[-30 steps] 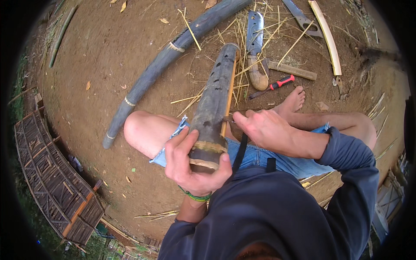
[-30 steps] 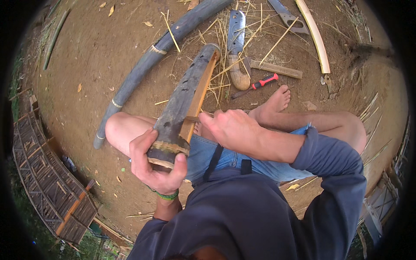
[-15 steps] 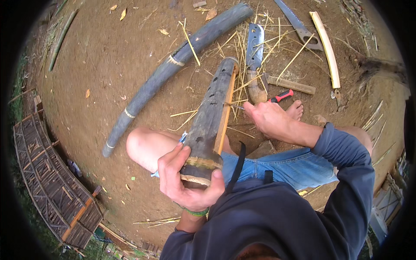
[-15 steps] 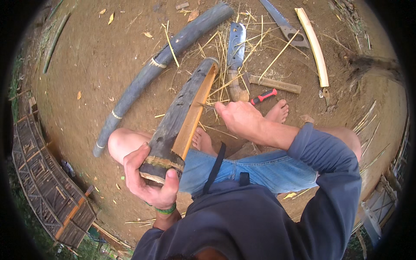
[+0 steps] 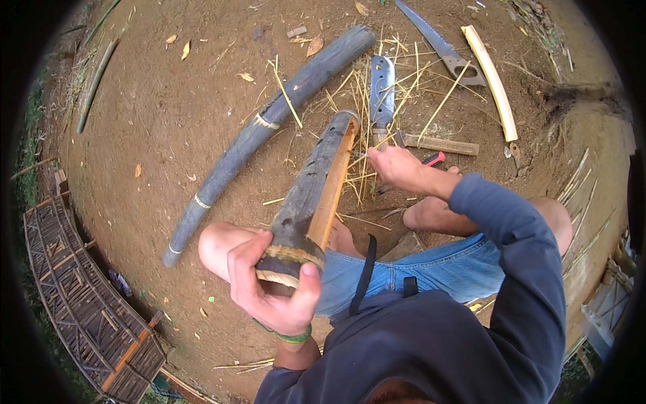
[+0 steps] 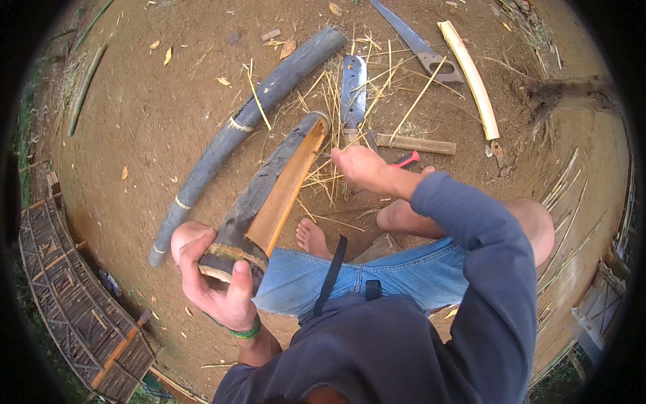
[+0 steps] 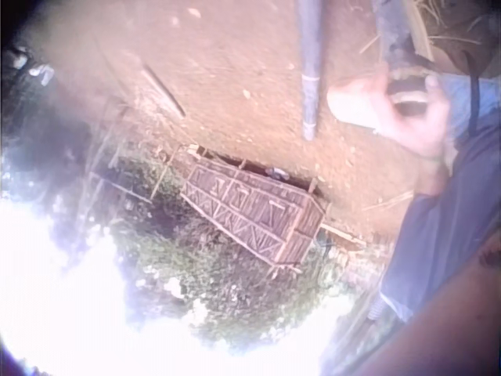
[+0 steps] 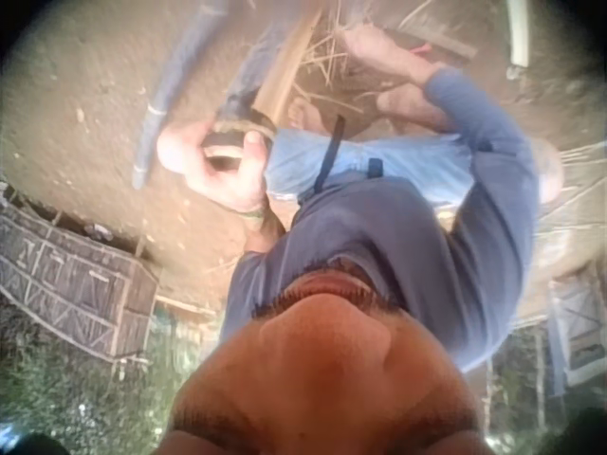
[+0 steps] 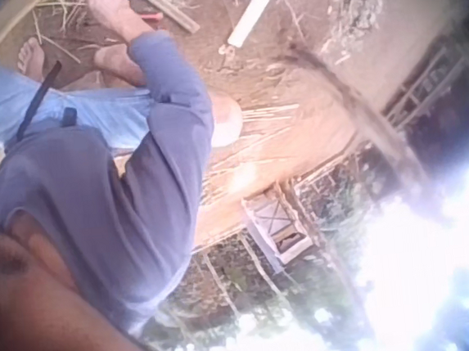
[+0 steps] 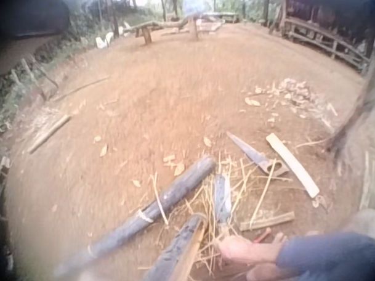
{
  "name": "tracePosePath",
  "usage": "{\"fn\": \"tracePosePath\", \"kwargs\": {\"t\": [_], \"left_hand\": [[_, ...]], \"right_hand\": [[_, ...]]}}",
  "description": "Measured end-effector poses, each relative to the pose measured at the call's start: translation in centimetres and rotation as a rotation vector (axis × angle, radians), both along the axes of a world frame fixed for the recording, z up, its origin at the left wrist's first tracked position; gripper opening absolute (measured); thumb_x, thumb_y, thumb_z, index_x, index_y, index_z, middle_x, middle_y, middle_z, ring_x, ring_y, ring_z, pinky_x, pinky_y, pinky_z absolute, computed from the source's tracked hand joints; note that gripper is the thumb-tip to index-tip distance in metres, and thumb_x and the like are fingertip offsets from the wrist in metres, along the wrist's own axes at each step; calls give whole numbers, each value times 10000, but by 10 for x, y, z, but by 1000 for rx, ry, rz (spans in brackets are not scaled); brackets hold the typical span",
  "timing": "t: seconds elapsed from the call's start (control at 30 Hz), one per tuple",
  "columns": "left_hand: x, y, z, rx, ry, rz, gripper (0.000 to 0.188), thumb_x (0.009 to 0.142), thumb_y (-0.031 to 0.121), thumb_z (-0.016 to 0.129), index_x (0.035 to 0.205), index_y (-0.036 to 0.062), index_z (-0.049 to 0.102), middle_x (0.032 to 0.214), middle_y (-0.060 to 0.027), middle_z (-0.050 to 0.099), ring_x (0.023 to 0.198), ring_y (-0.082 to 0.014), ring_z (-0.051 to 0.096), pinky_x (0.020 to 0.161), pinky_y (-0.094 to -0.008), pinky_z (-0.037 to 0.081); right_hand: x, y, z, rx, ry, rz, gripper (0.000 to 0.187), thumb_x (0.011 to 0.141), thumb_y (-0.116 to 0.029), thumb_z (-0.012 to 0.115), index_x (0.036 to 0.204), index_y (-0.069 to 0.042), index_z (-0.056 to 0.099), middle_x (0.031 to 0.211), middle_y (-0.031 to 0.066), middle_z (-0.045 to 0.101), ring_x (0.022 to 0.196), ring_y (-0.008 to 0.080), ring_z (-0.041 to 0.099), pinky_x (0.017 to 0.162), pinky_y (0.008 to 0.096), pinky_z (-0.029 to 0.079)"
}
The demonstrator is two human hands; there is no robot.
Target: The person sits on the ground and uses a knife to shave and smooth the surface of a split bamboo segment. They hold the bamboo piece in one hand and carefully scrape the surface with the knife in the other, removing thin strips of material. The person occasionally pauses to inspect the work and reposition the bamboo.
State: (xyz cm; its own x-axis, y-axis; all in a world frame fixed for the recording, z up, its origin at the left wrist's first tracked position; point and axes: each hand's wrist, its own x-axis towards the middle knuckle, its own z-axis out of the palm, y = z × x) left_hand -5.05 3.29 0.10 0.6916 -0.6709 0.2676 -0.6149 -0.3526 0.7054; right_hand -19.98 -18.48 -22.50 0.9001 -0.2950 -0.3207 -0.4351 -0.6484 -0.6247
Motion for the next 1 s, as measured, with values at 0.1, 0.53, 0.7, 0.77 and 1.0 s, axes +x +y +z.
{"fn": "tracePosePath", "kwargs": {"t": [0.1,0.53,0.7,0.77,1.0], "left_hand": [[9,-9,6,14,78,70,502,659,317,774,1007,-26,657,928,-142,616,847,-304,604,819,-384,462],[63,-61,32,129,115,-3,343,758,259,755,965,4,660,728,-46,617,688,-117,544,650,-282,453],[42,-80,37,157,11,-96,358,694,245,781,955,24,676,773,-101,634,690,-204,614,655,-317,479],[40,-84,38,167,0,-104,361,694,253,782,951,24,675,769,-104,628,685,-211,611,653,-321,478],[39,-95,48,203,-50,-113,365,695,271,782,931,16,669,773,-113,628,683,-232,613,652,-329,478]], "right_hand": [[3,-18,-42,-88,14,-26,181,953,-150,481,933,12,558,715,256,645,714,444,668,642,538,539],[18,-14,-28,-161,-28,27,307,935,-115,502,1231,-40,531,771,221,675,740,409,681,631,510,540],[1,-19,-86,-179,-105,-71,244,951,-144,513,1180,-65,494,722,236,636,709,461,646,624,555,517],[0,-14,-97,-182,-75,-119,239,955,-152,512,1177,-65,496,752,244,649,733,463,653,644,554,523],[23,-29,-78,-35,171,-233,234,990,-179,461,1176,-63,543,951,239,691,917,443,676,798,546,534]]}}
